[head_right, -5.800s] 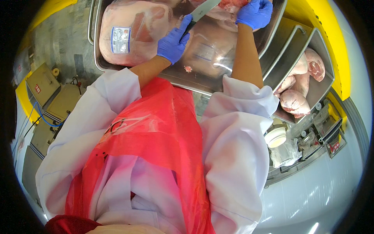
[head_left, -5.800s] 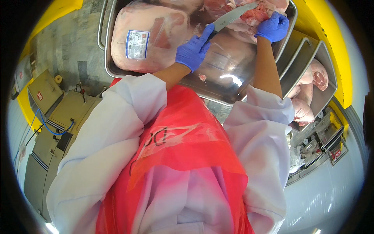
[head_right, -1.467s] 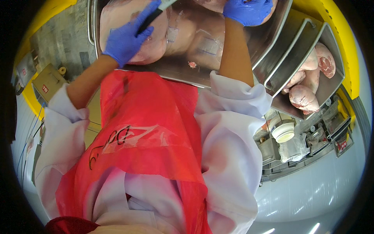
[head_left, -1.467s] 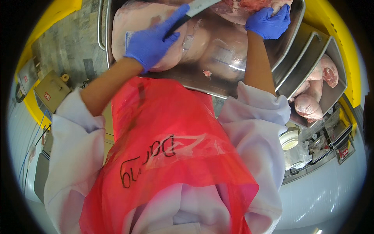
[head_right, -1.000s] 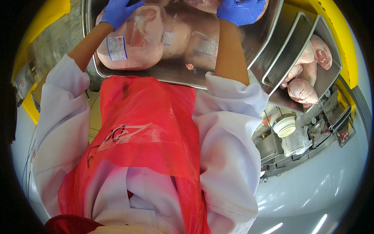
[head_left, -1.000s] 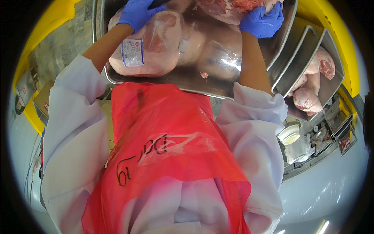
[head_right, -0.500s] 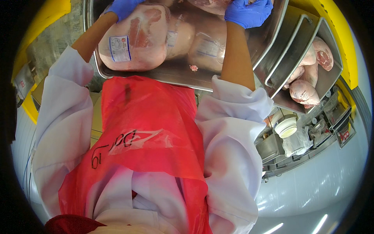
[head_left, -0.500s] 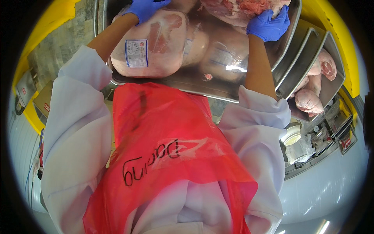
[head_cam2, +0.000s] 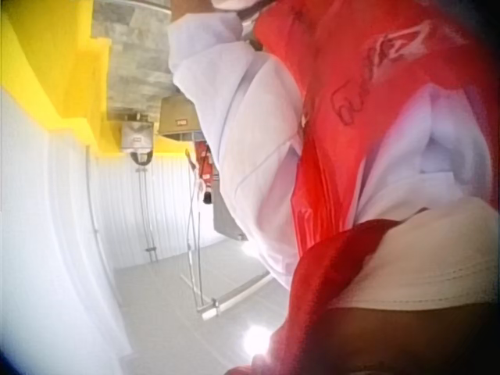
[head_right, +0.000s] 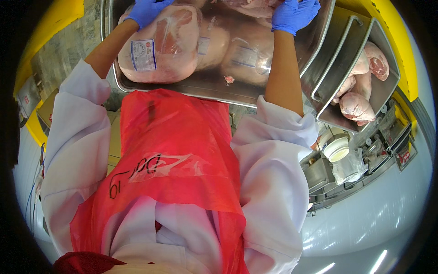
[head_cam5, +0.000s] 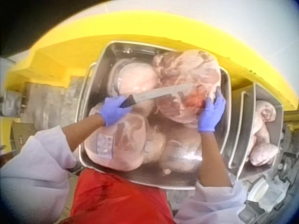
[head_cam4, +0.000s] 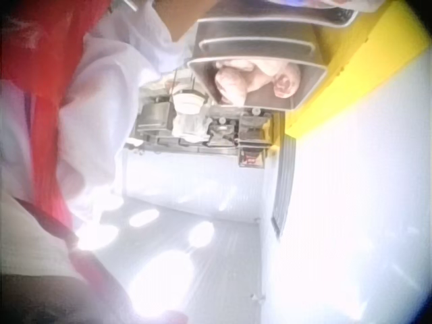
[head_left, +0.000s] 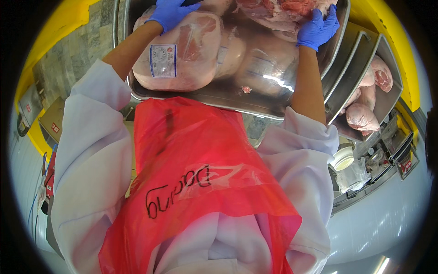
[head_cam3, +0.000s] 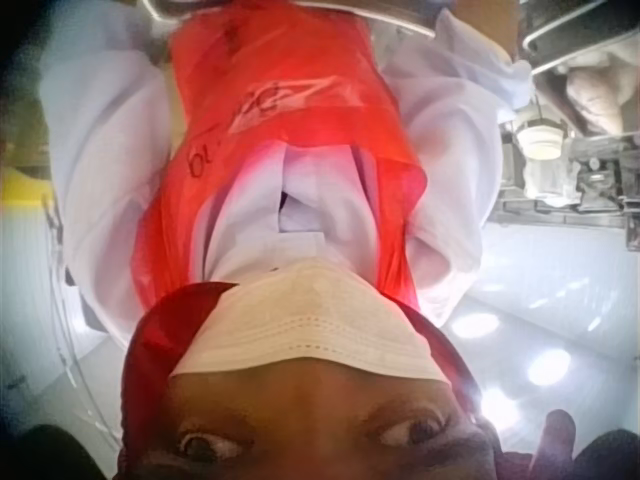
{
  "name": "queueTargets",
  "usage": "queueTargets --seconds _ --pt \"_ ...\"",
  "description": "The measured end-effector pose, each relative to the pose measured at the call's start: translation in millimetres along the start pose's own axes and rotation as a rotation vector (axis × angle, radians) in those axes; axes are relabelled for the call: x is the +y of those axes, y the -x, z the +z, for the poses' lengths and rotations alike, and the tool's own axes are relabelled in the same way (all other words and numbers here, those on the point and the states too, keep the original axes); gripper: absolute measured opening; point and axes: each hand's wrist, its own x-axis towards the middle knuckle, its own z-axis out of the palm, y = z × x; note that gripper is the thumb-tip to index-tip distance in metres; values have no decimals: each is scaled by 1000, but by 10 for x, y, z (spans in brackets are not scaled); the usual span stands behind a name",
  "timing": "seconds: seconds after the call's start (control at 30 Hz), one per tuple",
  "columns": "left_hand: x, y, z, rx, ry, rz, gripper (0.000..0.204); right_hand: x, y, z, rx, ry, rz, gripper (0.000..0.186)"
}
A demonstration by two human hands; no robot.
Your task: The person uses a knife to trim and cut a large piece of raw meat on a stainless steel tray. They repeatedly slice off sections and reposition the meat to continue trimming.
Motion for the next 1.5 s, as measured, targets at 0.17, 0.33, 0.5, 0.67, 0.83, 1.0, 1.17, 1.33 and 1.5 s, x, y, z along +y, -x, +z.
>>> queueTargets --seconds 0.17,0.33,0.5,0.67,0.83,1.0,1.17,1.33,1.5 --pt "64 109 -106 3 161 -151 30 -221 -111 -92 -82 32 94 53" --pt "59 245 -270 9 51 -85 32 -597 -298 -329 -149 327 -299 37" --pt "-153 366 -276 123 -34 98 30 -921 -643 -317 -553 463 -473 31" --pt "-162 439 -353 103 65 81 25 -1067 -879 -198 -645 746 -843 36" --pt "-208 475 -332 115 120 32 24 -985 -1121 -88 -792 766 -997 36" --pt "-287 523 -318 102 182 -67 23 -1069 -1320 31 -969 823 -1197 11" --pt "-344 551 -346 91 182 -96 23 -1072 -1298 -16 -977 738 -1179 8" --pt "-348 543 -330 116 161 -106 26 -1085 -1298 63 -962 807 -1138 7" --pt "-354 533 -335 106 137 -99 27 -900 -1247 211 -743 808 -1132 7"
